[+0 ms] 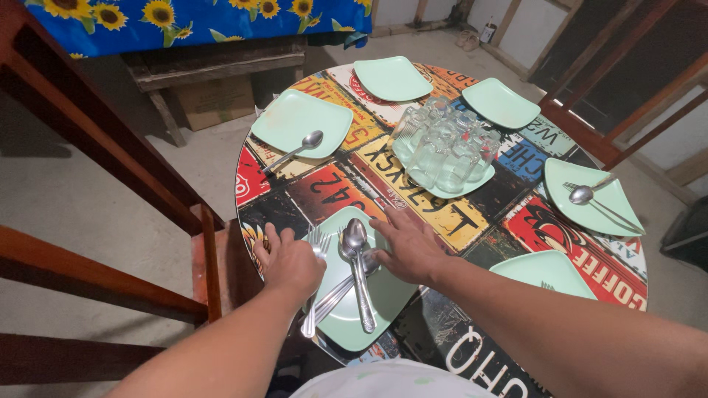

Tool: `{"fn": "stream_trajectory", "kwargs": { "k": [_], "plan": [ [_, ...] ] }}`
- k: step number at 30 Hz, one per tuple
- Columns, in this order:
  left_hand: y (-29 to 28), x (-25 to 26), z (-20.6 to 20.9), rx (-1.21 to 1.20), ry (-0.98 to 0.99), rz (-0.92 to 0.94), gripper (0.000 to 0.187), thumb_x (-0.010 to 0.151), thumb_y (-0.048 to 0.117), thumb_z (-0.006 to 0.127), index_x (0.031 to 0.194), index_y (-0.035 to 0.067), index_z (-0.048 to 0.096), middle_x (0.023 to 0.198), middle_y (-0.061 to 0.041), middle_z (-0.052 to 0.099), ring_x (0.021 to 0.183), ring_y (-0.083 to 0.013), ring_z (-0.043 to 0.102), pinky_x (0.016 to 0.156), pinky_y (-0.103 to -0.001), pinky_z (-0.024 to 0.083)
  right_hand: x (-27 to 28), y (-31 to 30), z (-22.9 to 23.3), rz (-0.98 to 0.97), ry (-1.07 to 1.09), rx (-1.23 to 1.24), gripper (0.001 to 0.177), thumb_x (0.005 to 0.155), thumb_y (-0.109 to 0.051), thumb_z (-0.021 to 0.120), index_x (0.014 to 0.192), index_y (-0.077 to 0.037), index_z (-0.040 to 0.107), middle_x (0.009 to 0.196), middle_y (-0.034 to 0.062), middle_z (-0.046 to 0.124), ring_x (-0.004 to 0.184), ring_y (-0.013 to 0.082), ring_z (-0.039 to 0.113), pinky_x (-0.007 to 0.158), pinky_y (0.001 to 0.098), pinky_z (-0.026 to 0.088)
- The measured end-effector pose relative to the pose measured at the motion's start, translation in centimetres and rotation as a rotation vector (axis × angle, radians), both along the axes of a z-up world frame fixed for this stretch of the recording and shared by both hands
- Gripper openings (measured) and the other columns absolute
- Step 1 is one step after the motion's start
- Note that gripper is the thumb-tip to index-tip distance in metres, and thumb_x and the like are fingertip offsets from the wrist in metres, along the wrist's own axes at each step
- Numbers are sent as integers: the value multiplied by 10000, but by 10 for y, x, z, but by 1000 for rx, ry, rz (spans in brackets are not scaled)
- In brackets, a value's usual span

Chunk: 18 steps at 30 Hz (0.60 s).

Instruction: The person arranges cutlery on a round dining table. They place spoons and forks onto light green square plates positioned around the table, handling the utensils one at a time and adjusting their placement.

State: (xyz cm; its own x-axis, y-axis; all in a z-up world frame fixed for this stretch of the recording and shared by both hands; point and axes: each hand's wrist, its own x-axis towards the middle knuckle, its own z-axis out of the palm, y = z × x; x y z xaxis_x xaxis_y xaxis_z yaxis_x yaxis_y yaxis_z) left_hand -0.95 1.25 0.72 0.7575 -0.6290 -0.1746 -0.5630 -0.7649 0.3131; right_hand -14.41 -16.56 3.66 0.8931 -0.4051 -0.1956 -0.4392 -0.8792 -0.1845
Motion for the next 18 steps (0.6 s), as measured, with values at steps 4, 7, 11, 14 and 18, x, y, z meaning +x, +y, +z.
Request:
{"fn": "stream_trajectory", "kwargs": {
  "k": [4, 7, 11, 14, 18],
  "plan": [
    [0, 1, -4, -24, 24, -5, 325, 841, 313, 759, 1042, 59, 791, 1488, -166, 434, 1553, -411, 131, 1223, -593, 86, -1, 0, 2, 0, 6, -1, 688, 918, -384, 661, 1528, -218, 389, 1661, 126, 205, 1547, 306, 189, 1201, 590, 181],
    [-2, 5, -8, -46, 16, -2, 344, 831, 306, 766, 1055, 46, 780, 1499, -158, 428, 1553, -398, 130, 1223, -594, 82, -2, -1, 2, -3, 2, 8, 678, 920, -386, 657, 1524, -223, 396, 1662, 117, 210, 1548, 296, 196, 1203, 582, 191],
    [-1, 6, -10, -57, 36, 3, 332, 832, 296, 760, 1057, 53, 784, 1512, -152, 422, 1562, -378, 128, 1235, -587, 81, -3, -2, 2, -5, 7, 17, 677, 922, -387, 658, 1523, -219, 397, 1664, 119, 202, 1547, 298, 188, 1200, 583, 185],
    [1, 5, -4, -27, 53, 11, 338, 852, 309, 754, 1058, 43, 785, 1513, -165, 417, 1563, -388, 122, 1234, -585, 84, -2, -2, 1, -3, 1, 21, 666, 923, -381, 656, 1517, -210, 407, 1664, 120, 213, 1549, 299, 196, 1207, 578, 181],
    [2, 2, 4, 1, 48, 8, 363, 855, 327, 761, 1071, 36, 775, 1489, -173, 430, 1560, -401, 119, 1231, -593, 81, -2, 0, -1, -7, 2, 28, 662, 926, -368, 647, 1520, -207, 405, 1662, 131, 220, 1549, 311, 198, 1211, 579, 169]
  ]
}}
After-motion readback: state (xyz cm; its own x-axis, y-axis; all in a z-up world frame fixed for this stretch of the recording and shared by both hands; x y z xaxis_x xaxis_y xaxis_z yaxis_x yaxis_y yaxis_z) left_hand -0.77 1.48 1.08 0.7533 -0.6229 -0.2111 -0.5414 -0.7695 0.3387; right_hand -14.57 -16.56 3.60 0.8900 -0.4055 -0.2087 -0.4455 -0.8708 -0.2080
